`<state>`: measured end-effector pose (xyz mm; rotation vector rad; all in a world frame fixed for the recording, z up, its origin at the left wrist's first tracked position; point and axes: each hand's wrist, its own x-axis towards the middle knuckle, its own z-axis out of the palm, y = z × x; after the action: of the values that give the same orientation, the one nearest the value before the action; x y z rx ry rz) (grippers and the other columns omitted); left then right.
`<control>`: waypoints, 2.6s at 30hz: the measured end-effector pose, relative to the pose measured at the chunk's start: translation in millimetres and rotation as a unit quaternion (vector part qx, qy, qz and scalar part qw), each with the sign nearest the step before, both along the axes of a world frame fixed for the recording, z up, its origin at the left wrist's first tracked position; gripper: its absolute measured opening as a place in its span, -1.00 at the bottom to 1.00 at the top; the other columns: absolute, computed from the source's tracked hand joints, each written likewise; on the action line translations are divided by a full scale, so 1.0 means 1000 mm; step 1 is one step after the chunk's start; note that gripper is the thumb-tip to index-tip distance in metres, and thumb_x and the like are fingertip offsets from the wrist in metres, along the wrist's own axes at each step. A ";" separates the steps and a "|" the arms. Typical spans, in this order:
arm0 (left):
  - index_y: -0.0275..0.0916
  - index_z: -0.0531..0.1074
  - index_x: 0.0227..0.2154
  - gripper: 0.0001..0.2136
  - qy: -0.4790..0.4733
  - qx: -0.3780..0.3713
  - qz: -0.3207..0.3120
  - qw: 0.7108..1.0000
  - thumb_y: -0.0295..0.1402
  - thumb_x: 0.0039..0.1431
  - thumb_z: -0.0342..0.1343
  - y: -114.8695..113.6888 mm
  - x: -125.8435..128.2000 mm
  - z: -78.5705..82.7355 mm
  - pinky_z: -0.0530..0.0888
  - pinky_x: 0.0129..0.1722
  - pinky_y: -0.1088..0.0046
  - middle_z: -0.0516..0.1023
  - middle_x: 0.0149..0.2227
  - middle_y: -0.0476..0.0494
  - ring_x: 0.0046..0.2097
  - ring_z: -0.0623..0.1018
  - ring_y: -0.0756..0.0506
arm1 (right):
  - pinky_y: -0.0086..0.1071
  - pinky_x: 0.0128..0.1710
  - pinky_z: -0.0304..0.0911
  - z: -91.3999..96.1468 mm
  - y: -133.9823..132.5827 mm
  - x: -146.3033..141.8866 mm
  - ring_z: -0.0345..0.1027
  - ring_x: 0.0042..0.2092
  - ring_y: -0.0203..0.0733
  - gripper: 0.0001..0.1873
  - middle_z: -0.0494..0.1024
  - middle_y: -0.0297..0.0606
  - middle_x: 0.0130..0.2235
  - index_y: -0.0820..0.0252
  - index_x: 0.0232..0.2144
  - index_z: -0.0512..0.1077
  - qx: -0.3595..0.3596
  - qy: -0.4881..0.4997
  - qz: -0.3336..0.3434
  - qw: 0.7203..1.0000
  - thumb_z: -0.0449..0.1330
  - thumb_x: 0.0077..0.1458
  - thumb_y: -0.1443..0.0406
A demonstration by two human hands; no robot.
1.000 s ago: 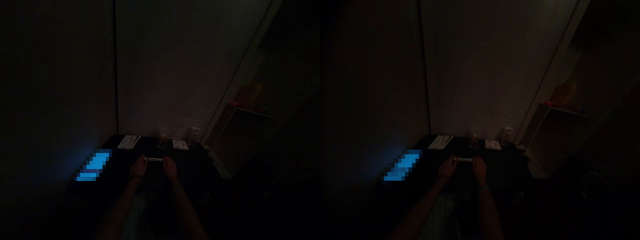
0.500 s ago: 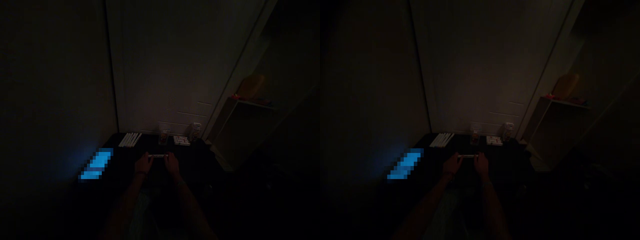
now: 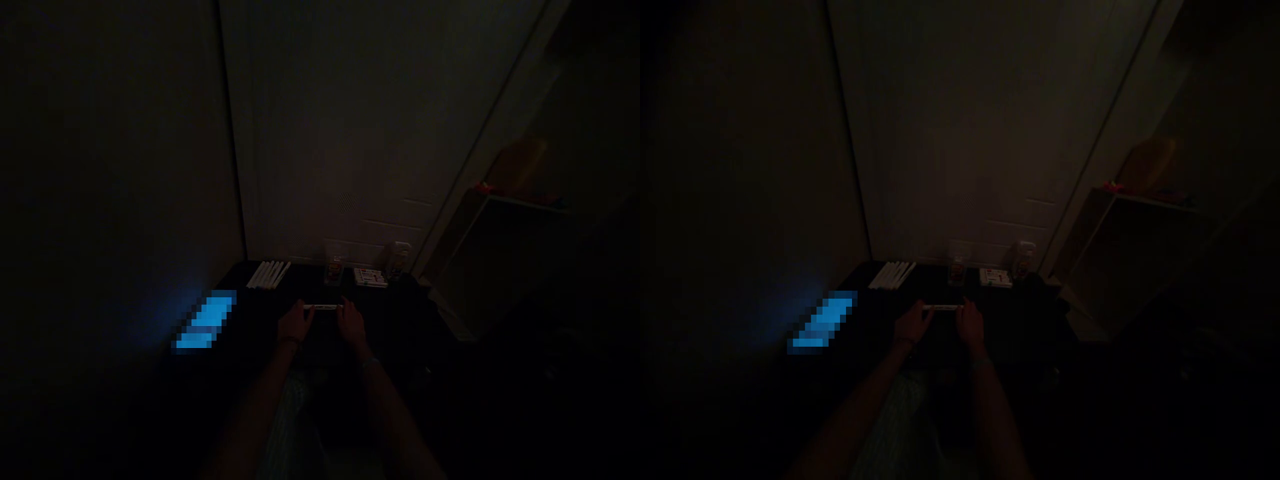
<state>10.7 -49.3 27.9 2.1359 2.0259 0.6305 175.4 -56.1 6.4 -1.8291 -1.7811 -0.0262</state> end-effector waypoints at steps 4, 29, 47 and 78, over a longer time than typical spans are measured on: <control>-0.24 0.21 -0.21 -0.60 0.004 -0.001 0.008 1.000 -0.08 0.11 -0.36 0.002 0.000 -0.001 0.27 -0.38 0.48 0.40 -0.24 -0.17 -0.26 0.43 -0.06 | -0.34 -0.07 0.03 0.002 -0.001 0.000 0.12 0.01 -0.16 -0.56 0.24 -0.10 0.01 0.24 0.06 0.07 -0.010 -0.016 0.012 1.000 -0.25 0.15 0.27; -0.22 0.22 -0.22 -0.64 0.003 0.000 0.012 1.000 -0.13 0.14 -0.37 0.006 -0.002 -0.006 0.26 -0.39 0.50 0.40 -0.24 -0.14 -0.28 0.43 -0.03 | -0.40 -0.07 0.01 0.003 0.001 0.003 0.16 -0.05 -0.25 -0.60 0.32 -0.18 -0.08 0.20 -0.02 0.17 -0.019 -0.031 0.018 0.999 -0.25 0.14 0.29; -0.17 0.24 -0.23 -0.59 -0.031 -0.023 0.009 0.999 -0.08 0.13 -0.41 0.006 -0.006 -0.004 0.23 -0.39 0.53 0.43 -0.26 -0.12 -0.28 0.43 -0.01 | -0.50 -0.21 0.06 0.000 0.002 0.008 0.23 -0.17 -0.33 -0.62 0.38 -0.30 -0.20 0.11 -0.18 0.25 -0.004 0.045 0.039 0.998 -0.32 0.17 0.22; -0.11 0.40 -0.26 -0.45 -0.129 -0.064 0.020 0.989 0.02 0.07 -0.44 0.011 -0.015 -0.002 0.25 -0.40 0.54 0.49 -0.25 -0.12 -0.25 0.45 -0.05 | -0.48 -0.25 0.10 0.004 -0.001 0.006 0.28 -0.21 -0.29 -0.51 0.42 -0.27 -0.24 0.11 -0.21 0.31 -0.046 0.111 -0.005 0.993 -0.35 0.15 0.13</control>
<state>-4.3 -38.6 25.7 1.8409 1.9183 0.7185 181.8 -56.9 10.9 -1.8253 -1.6417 0.2502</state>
